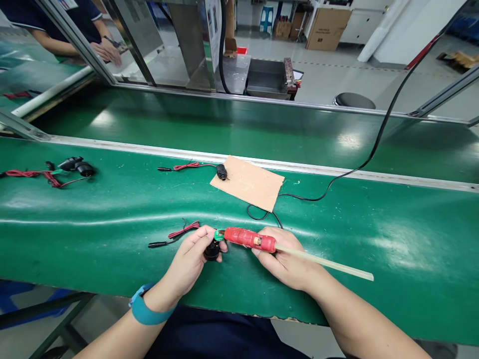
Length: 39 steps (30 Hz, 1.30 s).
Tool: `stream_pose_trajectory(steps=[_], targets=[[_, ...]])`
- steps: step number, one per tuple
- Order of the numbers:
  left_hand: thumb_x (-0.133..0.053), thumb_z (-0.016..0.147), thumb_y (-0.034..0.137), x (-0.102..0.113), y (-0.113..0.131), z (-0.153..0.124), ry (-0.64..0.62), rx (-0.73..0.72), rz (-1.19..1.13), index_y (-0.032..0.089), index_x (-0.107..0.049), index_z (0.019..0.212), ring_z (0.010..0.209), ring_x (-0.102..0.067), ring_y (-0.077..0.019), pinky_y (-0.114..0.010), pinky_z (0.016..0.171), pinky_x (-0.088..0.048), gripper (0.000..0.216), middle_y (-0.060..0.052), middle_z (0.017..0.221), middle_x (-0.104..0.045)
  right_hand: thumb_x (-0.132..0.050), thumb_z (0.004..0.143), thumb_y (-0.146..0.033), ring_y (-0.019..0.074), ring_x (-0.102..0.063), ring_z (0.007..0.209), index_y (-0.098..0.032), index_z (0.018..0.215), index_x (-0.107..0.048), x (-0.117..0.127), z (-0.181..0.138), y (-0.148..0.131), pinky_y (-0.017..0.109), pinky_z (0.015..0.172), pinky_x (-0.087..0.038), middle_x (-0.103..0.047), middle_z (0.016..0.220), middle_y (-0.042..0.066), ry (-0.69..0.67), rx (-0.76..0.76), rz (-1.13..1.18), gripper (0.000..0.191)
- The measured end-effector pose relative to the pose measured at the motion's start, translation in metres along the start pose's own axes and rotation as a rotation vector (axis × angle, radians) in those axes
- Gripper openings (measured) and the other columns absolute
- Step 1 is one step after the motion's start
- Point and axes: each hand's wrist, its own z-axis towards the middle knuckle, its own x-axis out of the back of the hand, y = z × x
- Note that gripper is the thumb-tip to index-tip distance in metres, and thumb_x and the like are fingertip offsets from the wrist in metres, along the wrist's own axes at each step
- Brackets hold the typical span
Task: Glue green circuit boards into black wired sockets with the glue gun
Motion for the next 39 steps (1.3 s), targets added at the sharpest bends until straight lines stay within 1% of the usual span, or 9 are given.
stream_pose_trajectory(steps=[5, 8, 11, 19, 24, 29, 33, 36, 39], targets=[[-0.05, 0.1, 0.044, -0.001, 0.001, -0.001, 0.061, -0.075, 0.137, 0.019, -0.058, 0.087, 0.067, -0.061, -0.0156, -0.029, 0.068, -0.05, 0.029, -0.003, 0.082, -0.071, -0.053, 0.101, -0.028, 0.0174, -0.053, 0.073, -0.021, 0.088, -0.055, 0.002, 0.001, -0.003, 0.033, 0.067, -0.042, -0.057, 0.08, 0.002, 0.002, 0.014, 0.02, 0.015], [-0.051, 0.1, 0.045, 0.0, 0.0, -0.002, 0.127, -0.15, 0.263, 0.02, -0.059, 0.087, 0.071, -0.061, -0.0168, -0.029, 0.069, -0.05, 0.029, -0.003, 0.083, -0.07, -0.054, 0.101, -0.025, 0.0173, -0.055, 0.075, -0.021, 0.094, -0.058, 0.003, 0.003, -0.007, 0.032, 0.068, -0.044, -0.06, 0.083, 0.003, 0.006, 0.052, 0.059, 0.009], [-0.051, 0.101, 0.044, 0.001, -0.002, -0.004, 0.144, -0.193, 0.351, 0.021, -0.06, 0.087, 0.074, -0.061, -0.0182, -0.029, 0.07, -0.048, 0.028, -0.004, 0.086, -0.071, -0.054, 0.1, -0.023, 0.0184, -0.057, 0.079, -0.021, 0.1, -0.06, 0.004, 0.004, -0.009, 0.033, 0.07, -0.047, -0.062, 0.087, 0.004, 0.01, 0.09, 0.074, 0.006], [-0.05, 0.102, 0.036, 0.002, -0.005, -0.005, 0.199, -0.334, 0.543, 0.023, -0.064, 0.085, 0.072, -0.057, -0.0195, -0.03, 0.07, -0.041, 0.026, -0.003, 0.079, -0.065, -0.055, 0.099, -0.023, 0.0201, -0.061, 0.083, -0.022, 0.105, -0.062, 0.004, 0.003, -0.008, 0.035, 0.074, -0.052, -0.065, 0.093, 0.007, -0.007, 0.08, 0.073, 0.01], [-0.052, 0.1, 0.027, 0.002, -0.005, -0.005, 0.246, -0.404, 0.701, 0.023, -0.063, 0.083, 0.065, -0.051, -0.0183, -0.029, 0.067, -0.037, 0.02, 0.0, 0.07, -0.059, -0.055, 0.099, -0.025, 0.0195, -0.061, 0.08, -0.021, 0.104, -0.063, 0.003, 0.003, -0.006, 0.034, 0.071, -0.052, -0.065, 0.09, 0.006, 0.009, 0.106, 0.045, 0.011], [-0.051, 0.099, 0.023, 0.002, -0.004, -0.004, 0.232, -0.468, 0.804, 0.022, -0.062, 0.084, 0.066, -0.052, -0.0179, -0.03, 0.069, -0.038, 0.019, -0.001, 0.074, -0.061, -0.054, 0.101, -0.03, 0.019, -0.064, 0.084, -0.021, 0.111, -0.065, 0.0, 0.0, -0.004, 0.033, 0.076, -0.054, -0.068, 0.095, 0.007, 0.025, 0.146, -0.037, 0.018], [-0.049, 0.101, 0.029, 0.007, 0.001, -0.008, 0.206, -0.394, 0.745, 0.022, -0.063, 0.084, 0.068, -0.055, -0.018, -0.03, 0.069, -0.041, 0.023, -0.002, 0.076, -0.064, -0.057, 0.1, -0.035, 0.0216, -0.065, 0.088, -0.02, 0.117, -0.064, -0.001, -0.002, -0.002, 0.036, 0.078, -0.054, -0.07, 0.097, 0.009, 0.074, 0.166, -0.145, 0.024], [-0.049, 0.103, 0.036, 0.015, 0.01, -0.02, 0.159, -0.241, 0.519, 0.022, -0.063, 0.087, 0.071, -0.059, -0.0178, -0.03, 0.071, -0.045, 0.026, -0.004, 0.083, -0.069, -0.06, 0.098, -0.033, 0.0238, -0.067, 0.091, -0.02, 0.123, -0.063, 0.004, -0.002, 0.002, 0.038, 0.08, -0.055, -0.072, 0.105, 0.011, 0.139, 0.164, -0.228, 0.028], [-0.051, 0.103, 0.039, 0.025, 0.021, -0.04, 0.088, -0.124, 0.245, 0.021, -0.063, 0.088, 0.07, -0.06, -0.0175, -0.031, 0.07, -0.048, 0.026, -0.005, 0.084, -0.071, -0.062, 0.096, -0.031, 0.026, -0.067, 0.099, -0.021, 0.124, -0.065, 0.012, -0.001, 0.017, 0.041, 0.085, -0.056, -0.071, 0.112, 0.011, 0.251, 0.096, -0.335, 0.03]])
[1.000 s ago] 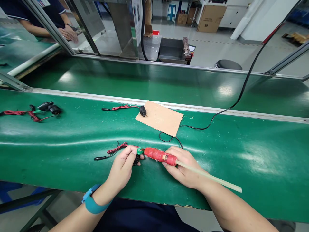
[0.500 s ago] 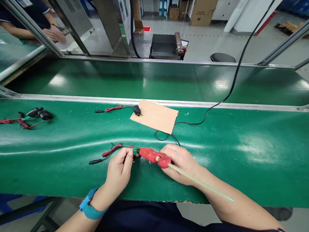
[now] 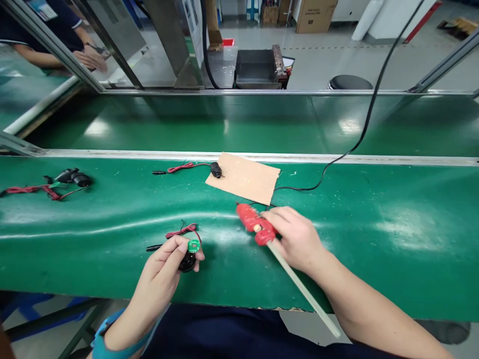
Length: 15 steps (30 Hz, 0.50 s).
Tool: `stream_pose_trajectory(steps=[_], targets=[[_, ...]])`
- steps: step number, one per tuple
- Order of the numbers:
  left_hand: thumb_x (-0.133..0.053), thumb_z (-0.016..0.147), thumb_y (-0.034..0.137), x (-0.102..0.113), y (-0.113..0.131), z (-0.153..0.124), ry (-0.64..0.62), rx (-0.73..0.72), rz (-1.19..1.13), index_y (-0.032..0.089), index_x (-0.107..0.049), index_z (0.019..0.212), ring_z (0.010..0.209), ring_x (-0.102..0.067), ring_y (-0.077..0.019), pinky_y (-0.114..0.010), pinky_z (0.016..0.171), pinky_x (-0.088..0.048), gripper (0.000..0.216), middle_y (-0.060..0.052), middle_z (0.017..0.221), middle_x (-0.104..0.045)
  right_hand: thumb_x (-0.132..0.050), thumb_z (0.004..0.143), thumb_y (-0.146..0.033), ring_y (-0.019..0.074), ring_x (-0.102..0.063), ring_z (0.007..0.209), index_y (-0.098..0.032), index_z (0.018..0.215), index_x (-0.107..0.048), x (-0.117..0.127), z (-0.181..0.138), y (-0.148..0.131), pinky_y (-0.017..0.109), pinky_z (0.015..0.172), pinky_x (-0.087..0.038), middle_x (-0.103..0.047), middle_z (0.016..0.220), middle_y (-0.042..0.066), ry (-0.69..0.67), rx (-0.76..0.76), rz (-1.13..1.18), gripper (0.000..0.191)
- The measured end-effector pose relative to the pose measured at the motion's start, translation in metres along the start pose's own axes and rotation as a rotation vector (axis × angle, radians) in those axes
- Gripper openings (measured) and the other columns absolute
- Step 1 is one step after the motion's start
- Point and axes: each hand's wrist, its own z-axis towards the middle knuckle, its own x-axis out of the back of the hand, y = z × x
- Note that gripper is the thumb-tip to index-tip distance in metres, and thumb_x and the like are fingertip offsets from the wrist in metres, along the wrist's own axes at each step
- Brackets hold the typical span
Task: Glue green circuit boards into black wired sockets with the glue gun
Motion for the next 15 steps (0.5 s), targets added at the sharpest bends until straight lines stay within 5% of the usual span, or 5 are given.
stream_pose_trajectory(steps=[7, 11, 15], targets=[[-0.053, 0.102, 0.04, 0.025, 0.01, -0.048, -0.026, 0.075, -0.224, 0.02, -0.063, 0.083, 0.067, -0.06, -0.0173, -0.031, 0.068, -0.047, 0.029, -0.006, 0.079, -0.071, -0.058, 0.091, -0.034, 0.0406, -0.064, 0.108, -0.017, 0.114, -0.072, 0.017, 0.008, 0.04, 0.063, 0.09, -0.053, -0.069, 0.115, 0.018, 0.075, -0.205, -0.364, 0.031], [-0.052, 0.102, 0.041, 0.034, 0.01, -0.073, -0.018, 0.078, -0.193, 0.019, -0.063, 0.084, 0.067, -0.059, -0.0168, -0.032, 0.069, -0.046, 0.031, -0.007, 0.08, -0.071, -0.062, 0.095, -0.03, 0.0374, -0.061, 0.121, -0.024, 0.127, -0.066, 0.032, 0.032, -0.028, 0.06, 0.106, -0.048, -0.065, 0.13, 0.015, 0.092, -0.069, -0.081, 0.032], [-0.05, 0.103, 0.041, 0.041, 0.012, -0.096, 0.005, 0.081, -0.161, 0.019, -0.064, 0.086, 0.072, -0.059, -0.0178, -0.032, 0.071, -0.046, 0.031, -0.007, 0.082, -0.07, -0.066, 0.097, -0.031, 0.0246, -0.069, 0.106, -0.028, 0.138, -0.057, 0.011, 0.058, -0.12, 0.038, 0.09, -0.061, -0.068, 0.124, 0.011, -0.372, 0.262, 0.451, 0.042]])
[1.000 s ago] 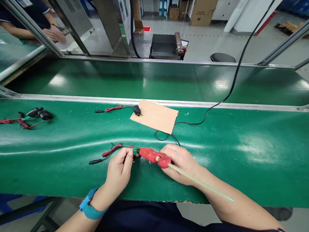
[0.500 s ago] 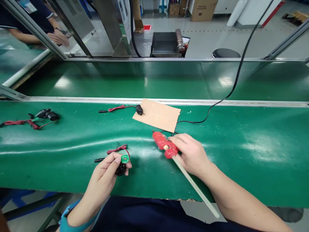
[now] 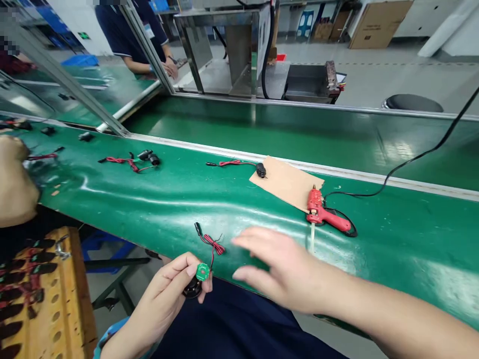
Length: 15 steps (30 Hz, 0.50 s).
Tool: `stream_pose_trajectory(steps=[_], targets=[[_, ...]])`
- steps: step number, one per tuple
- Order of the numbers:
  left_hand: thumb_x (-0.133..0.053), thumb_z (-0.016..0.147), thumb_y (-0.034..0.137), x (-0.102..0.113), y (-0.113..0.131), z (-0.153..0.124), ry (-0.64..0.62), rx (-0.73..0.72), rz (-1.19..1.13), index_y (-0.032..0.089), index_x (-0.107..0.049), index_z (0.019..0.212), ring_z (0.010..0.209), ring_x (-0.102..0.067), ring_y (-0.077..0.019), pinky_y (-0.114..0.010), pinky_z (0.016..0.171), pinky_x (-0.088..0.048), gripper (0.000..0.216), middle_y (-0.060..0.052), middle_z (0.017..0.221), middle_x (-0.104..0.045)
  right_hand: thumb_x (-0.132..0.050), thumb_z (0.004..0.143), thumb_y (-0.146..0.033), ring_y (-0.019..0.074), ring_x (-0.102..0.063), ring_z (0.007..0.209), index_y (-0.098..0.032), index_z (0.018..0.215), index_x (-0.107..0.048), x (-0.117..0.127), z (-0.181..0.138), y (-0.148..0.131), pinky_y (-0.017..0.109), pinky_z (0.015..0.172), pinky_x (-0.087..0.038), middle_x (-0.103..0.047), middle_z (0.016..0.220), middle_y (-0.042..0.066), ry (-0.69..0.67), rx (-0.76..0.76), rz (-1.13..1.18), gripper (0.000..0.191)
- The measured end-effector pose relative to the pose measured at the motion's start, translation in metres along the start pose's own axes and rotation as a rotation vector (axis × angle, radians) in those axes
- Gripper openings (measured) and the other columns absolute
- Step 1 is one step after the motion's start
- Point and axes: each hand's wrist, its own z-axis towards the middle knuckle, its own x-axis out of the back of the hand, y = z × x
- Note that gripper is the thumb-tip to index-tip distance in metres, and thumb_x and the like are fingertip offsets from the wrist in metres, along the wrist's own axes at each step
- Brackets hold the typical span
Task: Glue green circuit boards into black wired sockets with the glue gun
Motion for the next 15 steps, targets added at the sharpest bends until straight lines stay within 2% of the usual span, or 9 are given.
stream_pose_trajectory(steps=[3, 6, 10, 13, 15], targets=[[-0.052, 0.103, 0.04, 0.005, -0.001, -0.016, 0.039, 0.007, 0.021, 0.019, -0.064, 0.086, 0.072, -0.059, -0.0171, -0.031, 0.072, -0.047, 0.03, -0.007, 0.087, -0.071, -0.062, 0.1, -0.031, 0.0189, -0.069, 0.095, -0.023, 0.129, -0.062, -0.037, 0.033, -0.015, 0.033, 0.084, -0.06, -0.07, 0.111, 0.009, -0.178, 0.123, 0.213, 0.03], [-0.052, 0.103, 0.04, 0.01, -0.005, -0.031, 0.063, -0.004, -0.013, 0.019, -0.063, 0.086, 0.071, -0.06, -0.0166, -0.03, 0.07, -0.048, 0.03, -0.006, 0.085, -0.071, -0.058, 0.102, -0.025, 0.0155, -0.068, 0.084, -0.021, 0.109, -0.069, -0.065, 0.049, -0.014, 0.029, 0.078, -0.058, -0.07, 0.094, 0.005, -0.215, 0.185, 0.295, 0.013], [-0.05, 0.104, 0.038, 0.019, -0.013, -0.05, 0.089, -0.017, -0.08, 0.018, -0.063, 0.088, 0.07, -0.061, -0.0166, -0.031, 0.068, -0.05, 0.029, -0.006, 0.081, -0.07, -0.054, 0.103, -0.023, 0.014, -0.066, 0.076, -0.021, 0.1, -0.07, -0.085, 0.056, -0.017, 0.026, 0.071, -0.055, -0.069, 0.086, 0.003, -0.273, 0.255, 0.361, 0.016], [-0.048, 0.105, 0.036, 0.026, -0.019, -0.06, 0.106, -0.021, -0.134, 0.018, -0.062, 0.087, 0.068, -0.06, -0.0166, -0.031, 0.066, -0.049, 0.029, -0.006, 0.078, -0.069, -0.052, 0.104, -0.024, 0.0156, -0.067, 0.08, -0.02, 0.101, -0.071, -0.09, 0.06, -0.018, 0.028, 0.072, -0.055, -0.071, 0.088, 0.005, -0.252, 0.273, 0.349, 0.02], [-0.047, 0.105, 0.036, 0.03, -0.021, -0.066, 0.131, -0.031, -0.147, 0.018, -0.061, 0.086, 0.067, -0.06, -0.0163, -0.031, 0.065, -0.049, 0.03, -0.006, 0.077, -0.069, -0.051, 0.104, -0.027, 0.0166, -0.067, 0.077, -0.02, 0.094, -0.07, -0.087, 0.066, -0.009, 0.029, 0.071, -0.054, -0.071, 0.084, 0.005, -0.141, 0.179, 0.271, 0.023]])
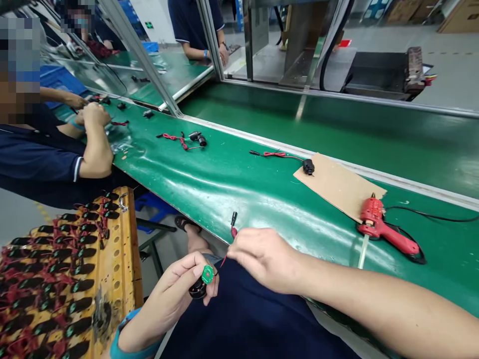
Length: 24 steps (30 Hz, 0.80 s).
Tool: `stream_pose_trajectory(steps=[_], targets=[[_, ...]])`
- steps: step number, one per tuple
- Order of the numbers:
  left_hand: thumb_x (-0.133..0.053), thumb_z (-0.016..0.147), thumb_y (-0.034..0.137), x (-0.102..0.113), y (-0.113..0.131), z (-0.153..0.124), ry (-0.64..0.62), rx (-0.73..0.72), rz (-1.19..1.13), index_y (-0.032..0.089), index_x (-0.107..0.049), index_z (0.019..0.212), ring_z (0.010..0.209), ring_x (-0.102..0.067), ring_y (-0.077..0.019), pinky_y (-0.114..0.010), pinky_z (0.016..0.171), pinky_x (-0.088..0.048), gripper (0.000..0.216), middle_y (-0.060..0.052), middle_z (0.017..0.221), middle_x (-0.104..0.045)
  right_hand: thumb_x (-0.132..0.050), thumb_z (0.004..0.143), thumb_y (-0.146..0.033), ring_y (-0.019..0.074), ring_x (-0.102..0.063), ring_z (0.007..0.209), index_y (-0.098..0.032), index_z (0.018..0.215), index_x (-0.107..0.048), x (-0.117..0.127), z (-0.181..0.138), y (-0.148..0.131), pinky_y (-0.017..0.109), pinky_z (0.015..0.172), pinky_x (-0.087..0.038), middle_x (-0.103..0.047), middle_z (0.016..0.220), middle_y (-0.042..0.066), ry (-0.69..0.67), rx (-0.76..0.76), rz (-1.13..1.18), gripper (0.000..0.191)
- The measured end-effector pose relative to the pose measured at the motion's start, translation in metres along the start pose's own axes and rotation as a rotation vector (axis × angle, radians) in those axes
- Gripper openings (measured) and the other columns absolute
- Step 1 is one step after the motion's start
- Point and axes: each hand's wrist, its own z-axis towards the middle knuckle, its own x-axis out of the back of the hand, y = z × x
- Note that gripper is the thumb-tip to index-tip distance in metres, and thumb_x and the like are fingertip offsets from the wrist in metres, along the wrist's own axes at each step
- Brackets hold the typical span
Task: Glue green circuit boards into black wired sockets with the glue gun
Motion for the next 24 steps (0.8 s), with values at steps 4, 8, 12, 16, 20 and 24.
stream_pose_trajectory(steps=[4, 8, 12, 16, 20, 24], targets=[[-0.047, 0.105, 0.035, 0.009, -0.001, -0.008, 0.034, -0.027, -0.003, 0.017, -0.061, 0.084, 0.067, -0.06, -0.0164, -0.031, 0.065, -0.048, 0.031, -0.006, 0.078, -0.069, -0.056, 0.101, -0.038, 0.016, -0.063, 0.056, -0.019, 0.078, -0.066, 0.028, 0.014, 0.029, 0.029, 0.056, -0.049, -0.066, 0.063, 0.001, 0.381, -0.381, -0.2, 0.032], [-0.046, 0.106, 0.036, 0.012, -0.001, -0.011, 0.024, -0.037, 0.023, 0.017, -0.061, 0.086, 0.069, -0.061, -0.0168, -0.032, 0.066, -0.049, 0.03, -0.006, 0.079, -0.069, -0.049, 0.105, -0.042, 0.0222, -0.072, 0.078, -0.019, 0.084, -0.071, 0.027, 0.022, 0.025, 0.036, 0.073, -0.057, -0.076, 0.083, 0.007, 0.275, -0.302, -0.232, 0.038], [-0.046, 0.106, 0.036, 0.012, -0.001, -0.013, 0.036, -0.058, 0.067, 0.017, -0.061, 0.088, 0.071, -0.06, -0.0161, -0.031, 0.069, -0.05, 0.03, -0.005, 0.079, -0.067, -0.061, 0.101, -0.034, 0.0241, -0.064, 0.119, -0.022, 0.117, -0.07, -0.012, 0.022, -0.011, 0.045, 0.111, -0.045, -0.075, 0.115, 0.008, -0.202, 0.027, 0.031, 0.021], [-0.045, 0.106, 0.035, 0.012, -0.003, -0.019, 0.074, -0.077, 0.154, 0.017, -0.061, 0.089, 0.072, -0.059, -0.0145, -0.03, 0.071, -0.049, 0.03, -0.003, 0.081, -0.065, -0.065, 0.099, -0.03, 0.0176, -0.068, 0.095, -0.018, 0.102, -0.073, -0.032, 0.025, -0.022, 0.035, 0.098, -0.048, -0.076, 0.096, 0.005, -0.338, -0.081, 0.273, 0.014], [-0.044, 0.107, 0.036, 0.013, -0.008, -0.024, 0.125, -0.11, 0.252, 0.018, -0.062, 0.088, 0.076, -0.058, -0.0153, -0.031, 0.074, -0.047, 0.032, -0.003, 0.083, -0.064, -0.066, 0.098, -0.024, 0.0139, -0.068, 0.086, -0.018, 0.097, -0.077, -0.027, 0.031, -0.015, 0.027, 0.087, -0.049, -0.077, 0.093, 0.002, -0.429, -0.239, 0.435, 0.013], [-0.035, 0.109, 0.039, 0.011, -0.018, -0.024, 0.137, -0.117, 0.189, 0.018, -0.065, 0.105, 0.083, -0.061, -0.0184, -0.034, 0.082, -0.047, 0.036, -0.005, 0.089, -0.066, -0.067, 0.094, -0.018, 0.0127, -0.066, 0.081, -0.017, 0.096, -0.078, -0.025, 0.033, -0.016, 0.024, 0.076, -0.049, -0.074, 0.089, 0.002, -0.411, -0.322, 0.448, 0.012]])
